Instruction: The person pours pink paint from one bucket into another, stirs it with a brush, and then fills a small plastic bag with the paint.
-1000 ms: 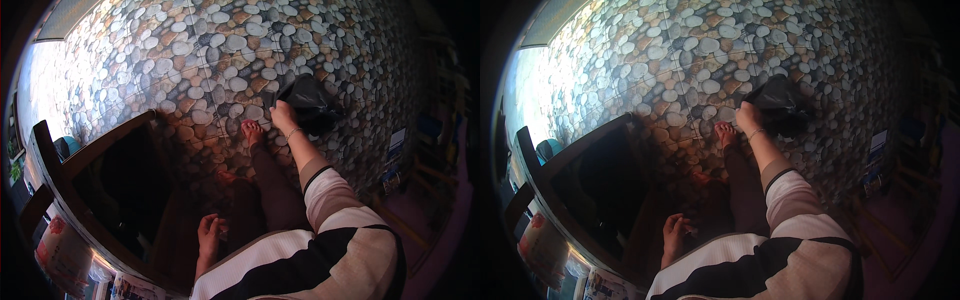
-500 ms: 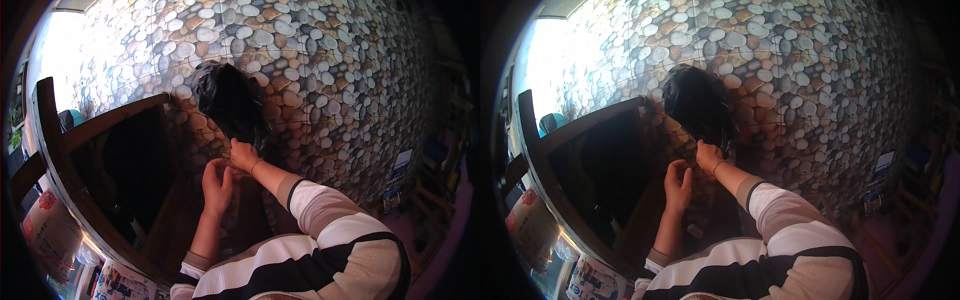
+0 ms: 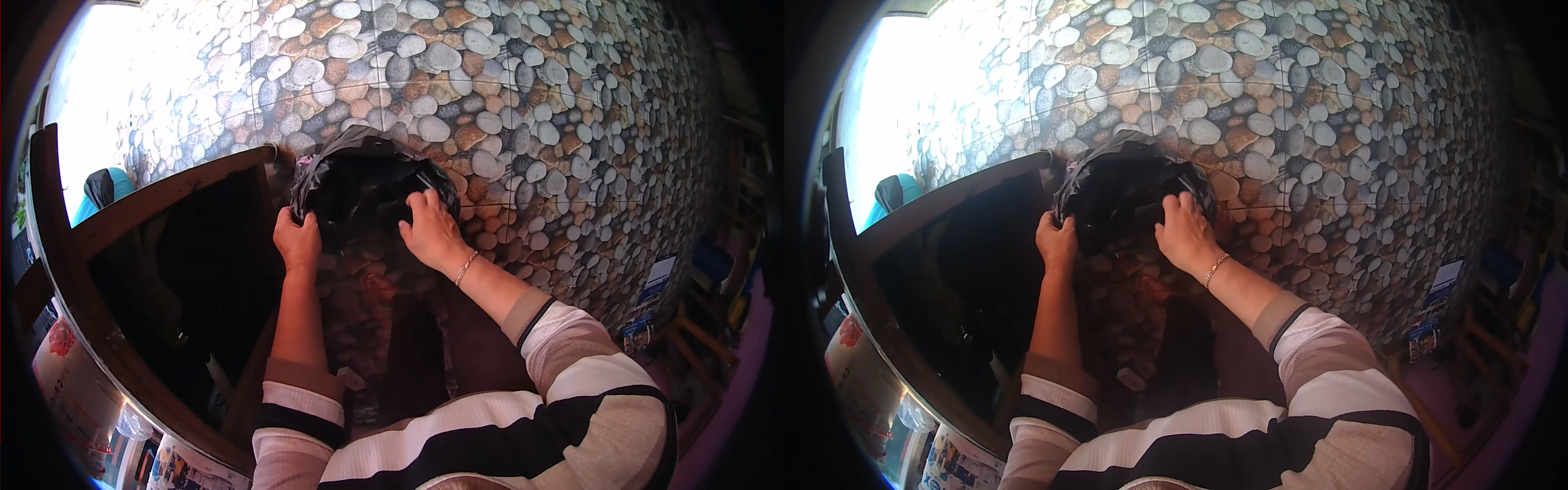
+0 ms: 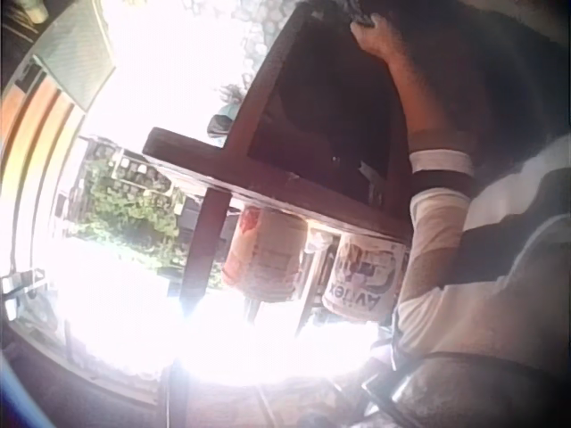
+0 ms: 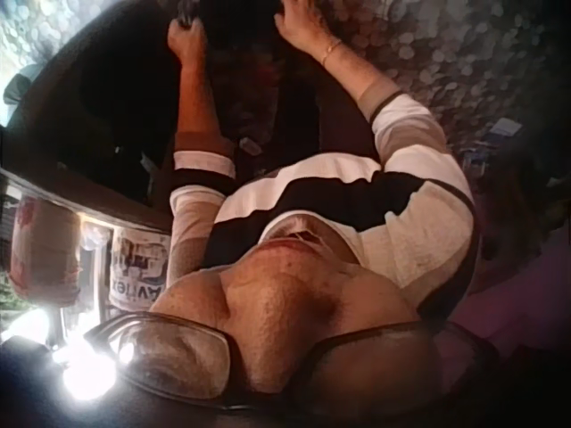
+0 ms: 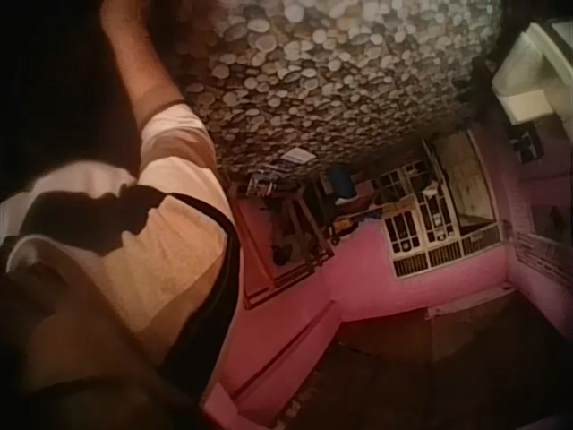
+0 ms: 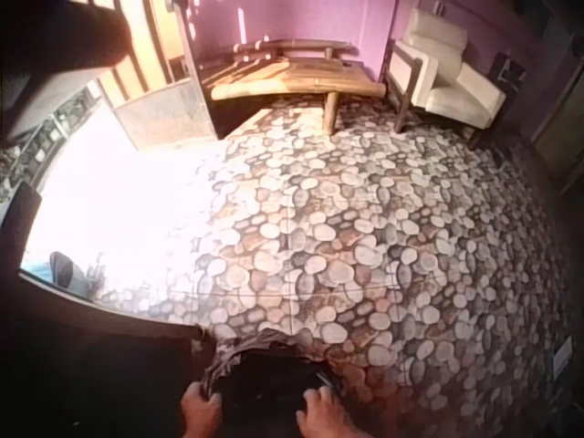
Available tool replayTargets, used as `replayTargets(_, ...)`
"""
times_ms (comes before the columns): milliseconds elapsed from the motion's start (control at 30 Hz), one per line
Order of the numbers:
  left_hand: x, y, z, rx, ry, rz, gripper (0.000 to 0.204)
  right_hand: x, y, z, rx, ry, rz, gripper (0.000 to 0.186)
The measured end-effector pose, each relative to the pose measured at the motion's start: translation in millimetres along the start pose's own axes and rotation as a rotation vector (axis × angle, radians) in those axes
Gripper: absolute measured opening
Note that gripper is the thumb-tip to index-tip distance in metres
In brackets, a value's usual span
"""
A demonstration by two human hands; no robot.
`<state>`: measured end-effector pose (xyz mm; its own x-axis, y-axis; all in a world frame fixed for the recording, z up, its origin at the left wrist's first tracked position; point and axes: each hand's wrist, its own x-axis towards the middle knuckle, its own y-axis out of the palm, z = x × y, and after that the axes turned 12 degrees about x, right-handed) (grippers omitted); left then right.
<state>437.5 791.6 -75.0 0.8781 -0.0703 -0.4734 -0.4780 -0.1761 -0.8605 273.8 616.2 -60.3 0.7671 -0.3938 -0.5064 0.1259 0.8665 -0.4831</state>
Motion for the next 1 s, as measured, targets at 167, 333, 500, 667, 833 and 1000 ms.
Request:
replayTargets(167, -15, 4, -7, -0.685, 0.259, 0.016, 0.009, 41, 25, 21, 0.120, -0.336, -0.078, 0.021)
replayTargets(333, -28, -24, -48, -0.896, 0.189, 0.362, 0.007, 91, 58, -20, -0.074, -0.224, -0.064, 0.018)
replayTargets(500, -32, -49, -54, -1.080, 0.002, 0.419, 0.009, 45, 48, 0, -0.040, -0.066, 0.177, 0.016)
replayTargets(667, -45, -59, -62, -1.123, -0.027, 0.492, 0.009, -1, 15, 16, 0.027, -0.331, 0.021, 0.020)
replayTargets(833, -82, -66, -79, -1.126, -0.002, 0.767, 0.021, 54, 36, -36, 0.447, -0.359, 0.308, 0.019)
replayTargets(1000, -104, -60, -82, -1.138, 0.094, 0.810, 0.029, 97, 76, -67, 0.315, -0.263, 0.323, 0.023)
